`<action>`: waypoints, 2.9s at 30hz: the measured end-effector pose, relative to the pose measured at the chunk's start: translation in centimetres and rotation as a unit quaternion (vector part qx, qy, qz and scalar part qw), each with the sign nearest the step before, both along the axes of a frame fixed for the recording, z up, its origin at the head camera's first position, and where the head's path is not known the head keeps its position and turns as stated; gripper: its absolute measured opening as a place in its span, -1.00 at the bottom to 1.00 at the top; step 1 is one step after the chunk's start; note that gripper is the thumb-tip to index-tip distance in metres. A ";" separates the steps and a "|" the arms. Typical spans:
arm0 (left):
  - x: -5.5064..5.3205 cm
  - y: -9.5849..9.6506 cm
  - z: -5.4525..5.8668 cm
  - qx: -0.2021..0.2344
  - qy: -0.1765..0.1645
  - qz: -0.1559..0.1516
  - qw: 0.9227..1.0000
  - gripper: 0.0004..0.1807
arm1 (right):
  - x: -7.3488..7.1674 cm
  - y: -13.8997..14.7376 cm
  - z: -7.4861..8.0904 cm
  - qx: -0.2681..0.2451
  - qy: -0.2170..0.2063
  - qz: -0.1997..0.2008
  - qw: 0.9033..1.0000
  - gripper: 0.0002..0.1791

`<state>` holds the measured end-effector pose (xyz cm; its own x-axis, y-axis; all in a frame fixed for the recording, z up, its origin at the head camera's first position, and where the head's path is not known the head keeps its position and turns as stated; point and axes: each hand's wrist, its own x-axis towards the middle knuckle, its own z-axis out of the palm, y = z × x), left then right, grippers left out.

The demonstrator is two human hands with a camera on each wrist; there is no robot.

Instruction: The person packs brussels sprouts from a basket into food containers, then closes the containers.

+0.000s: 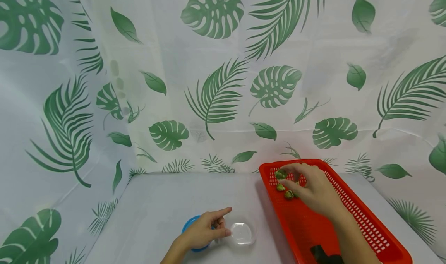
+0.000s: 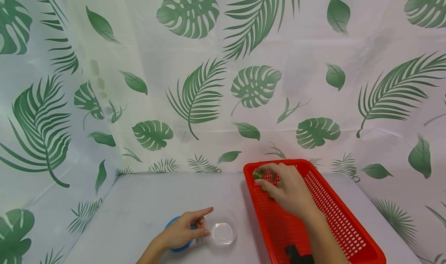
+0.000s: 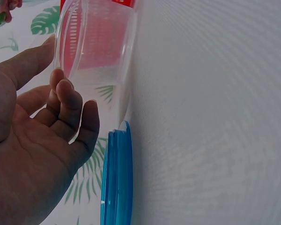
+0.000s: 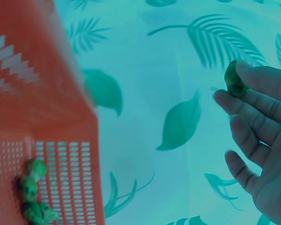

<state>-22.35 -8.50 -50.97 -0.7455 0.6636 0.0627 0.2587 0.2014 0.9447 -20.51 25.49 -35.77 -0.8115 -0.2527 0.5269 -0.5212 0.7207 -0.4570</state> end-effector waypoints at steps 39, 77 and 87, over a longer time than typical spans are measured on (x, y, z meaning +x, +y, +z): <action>-0.3 -0.2 0.0 0.001 0.007 -0.005 1.000 -0.25 | 4.3 -7.5 -2.6 -0.029 0.077 -0.063 0.995 -0.60; -1.0 -2.1 0.0 -0.021 0.036 0.030 0.999 -0.30 | 3.6 -13.8 -7.0 -0.016 0.014 -0.024 0.999 -0.66; -1.3 -1.9 0.0 -0.029 0.044 0.028 0.998 -0.31 | 2.3 -14.2 -10.2 -0.056 0.038 -0.032 0.997 -0.66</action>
